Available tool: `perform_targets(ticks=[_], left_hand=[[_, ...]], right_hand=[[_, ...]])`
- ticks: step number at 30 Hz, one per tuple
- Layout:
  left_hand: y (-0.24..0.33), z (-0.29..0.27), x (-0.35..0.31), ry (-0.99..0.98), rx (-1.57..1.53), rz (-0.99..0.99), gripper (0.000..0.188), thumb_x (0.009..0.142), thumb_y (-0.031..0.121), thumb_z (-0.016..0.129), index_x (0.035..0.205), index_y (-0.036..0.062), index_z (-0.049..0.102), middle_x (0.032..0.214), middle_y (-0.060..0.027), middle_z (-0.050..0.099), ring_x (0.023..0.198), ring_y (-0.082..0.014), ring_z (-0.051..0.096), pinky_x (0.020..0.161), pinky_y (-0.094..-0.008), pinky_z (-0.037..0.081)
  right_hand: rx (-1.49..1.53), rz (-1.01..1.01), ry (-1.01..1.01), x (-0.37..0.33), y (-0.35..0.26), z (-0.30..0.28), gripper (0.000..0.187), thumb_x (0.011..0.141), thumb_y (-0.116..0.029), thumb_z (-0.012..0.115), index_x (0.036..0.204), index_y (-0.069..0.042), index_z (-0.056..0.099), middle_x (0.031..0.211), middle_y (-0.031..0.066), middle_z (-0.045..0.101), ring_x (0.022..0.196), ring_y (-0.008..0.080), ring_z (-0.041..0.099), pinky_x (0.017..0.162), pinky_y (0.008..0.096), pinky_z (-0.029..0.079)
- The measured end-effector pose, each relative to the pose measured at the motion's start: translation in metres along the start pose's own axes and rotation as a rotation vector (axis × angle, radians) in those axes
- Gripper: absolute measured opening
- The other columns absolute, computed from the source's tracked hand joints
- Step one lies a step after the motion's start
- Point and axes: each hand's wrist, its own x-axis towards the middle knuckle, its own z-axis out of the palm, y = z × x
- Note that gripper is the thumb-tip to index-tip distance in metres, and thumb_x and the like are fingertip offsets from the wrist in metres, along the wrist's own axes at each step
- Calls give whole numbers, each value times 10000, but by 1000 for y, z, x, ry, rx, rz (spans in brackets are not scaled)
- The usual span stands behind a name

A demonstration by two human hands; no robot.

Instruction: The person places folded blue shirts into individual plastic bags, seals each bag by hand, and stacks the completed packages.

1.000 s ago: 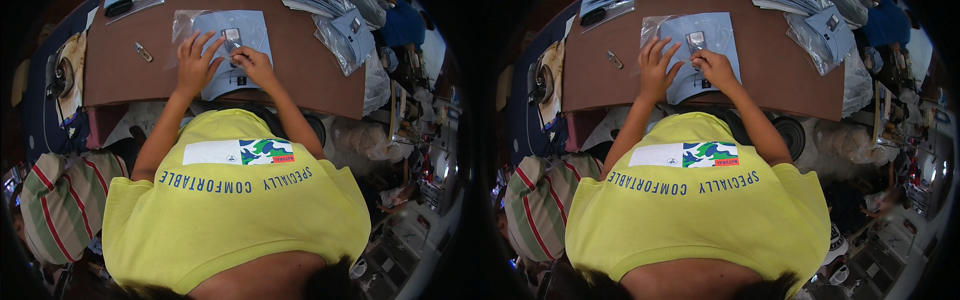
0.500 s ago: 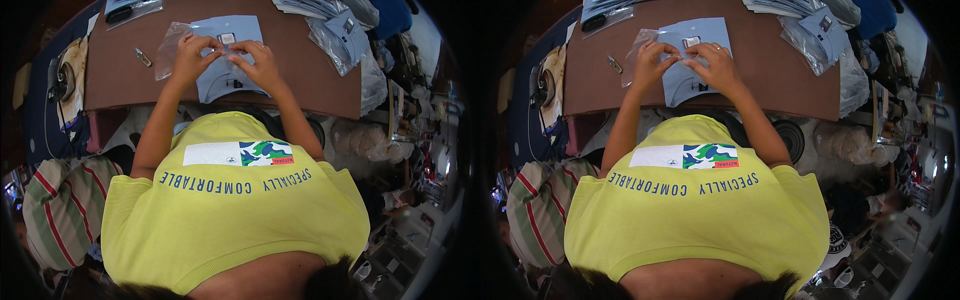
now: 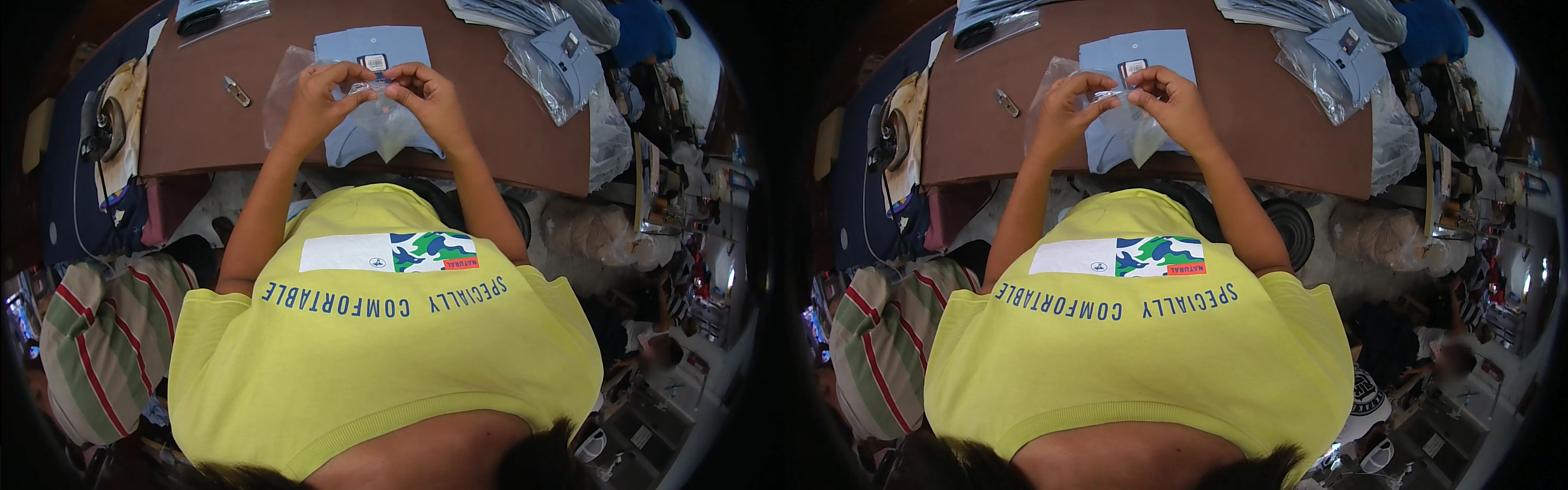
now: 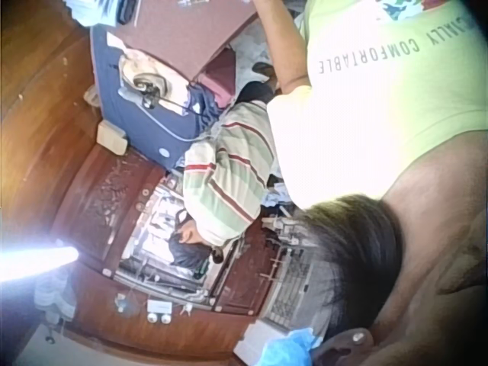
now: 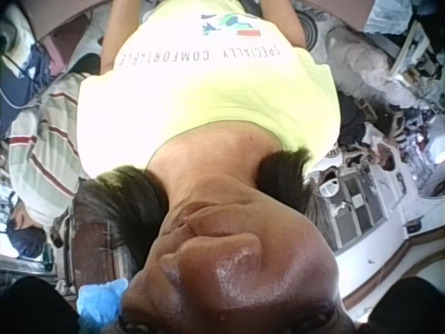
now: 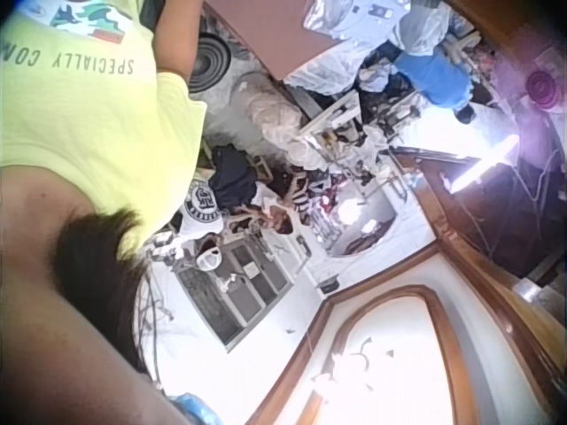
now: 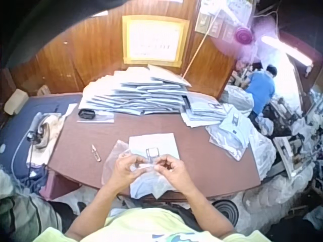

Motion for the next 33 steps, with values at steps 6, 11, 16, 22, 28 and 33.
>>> perform_targets(ticks=[6, 11, 16, 22, 28, 33], left_hand=[[-8, 4, -2, -61, -567, -296, 258, 747, 133, 741, 962, 24, 647, 891, -18, 664, 862, -103, 601, 768, -262, 470], [-4, -5, -1, -59, -78, 40, 234, 721, 90, 738, 938, 65, 656, 906, -20, 654, 797, -150, 603, 733, -283, 449], [6, -5, -4, 101, 304, 346, 178, 699, 90, 735, 854, 129, 656, 815, 13, 632, 777, -190, 572, 783, -323, 376], [9, -2, -5, 92, 186, 233, 116, 771, 109, 677, 884, 94, 654, 853, -21, 645, 812, -193, 576, 754, -311, 389], [4, -9, 4, -130, -144, -152, 202, 894, 212, 582, 948, 27, 644, 814, -42, 629, 723, -131, 586, 677, -257, 438], [-3, -9, 10, -189, -470, -298, 252, 920, 251, 565, 948, 14, 646, 712, 15, 568, 693, -67, 546, 648, -208, 416]], right_hand=[[6, -1, 4, -1, -9, 1, 212, 827, -29, 631, 1036, -16, 598, 834, 20, 590, 755, 60, 536, 632, 198, 446], [-297, -89, 3, -4, -27, 0, 169, 769, -25, 676, 934, -28, 642, 808, 25, 599, 727, 92, 548, 660, 225, 456], [-444, -175, 12, -8, -39, 4, 126, 729, -47, 719, 831, -23, 649, 810, 33, 611, 722, 139, 566, 685, 262, 465], [-196, -9, -38, -7, -32, 1, 113, 810, -97, 678, 879, -25, 624, 822, 19, 617, 740, 93, 566, 666, 233, 464], [134, 7, -57, 1, -26, -5, 142, 872, -58, 598, 1003, -14, 565, 863, 38, 619, 800, 86, 590, 658, 216, 469], [137, 15, -98, 4, -31, -5, 154, 867, -54, 602, 1014, -16, 583, 881, 44, 624, 820, 89, 594, 674, 216, 472]])
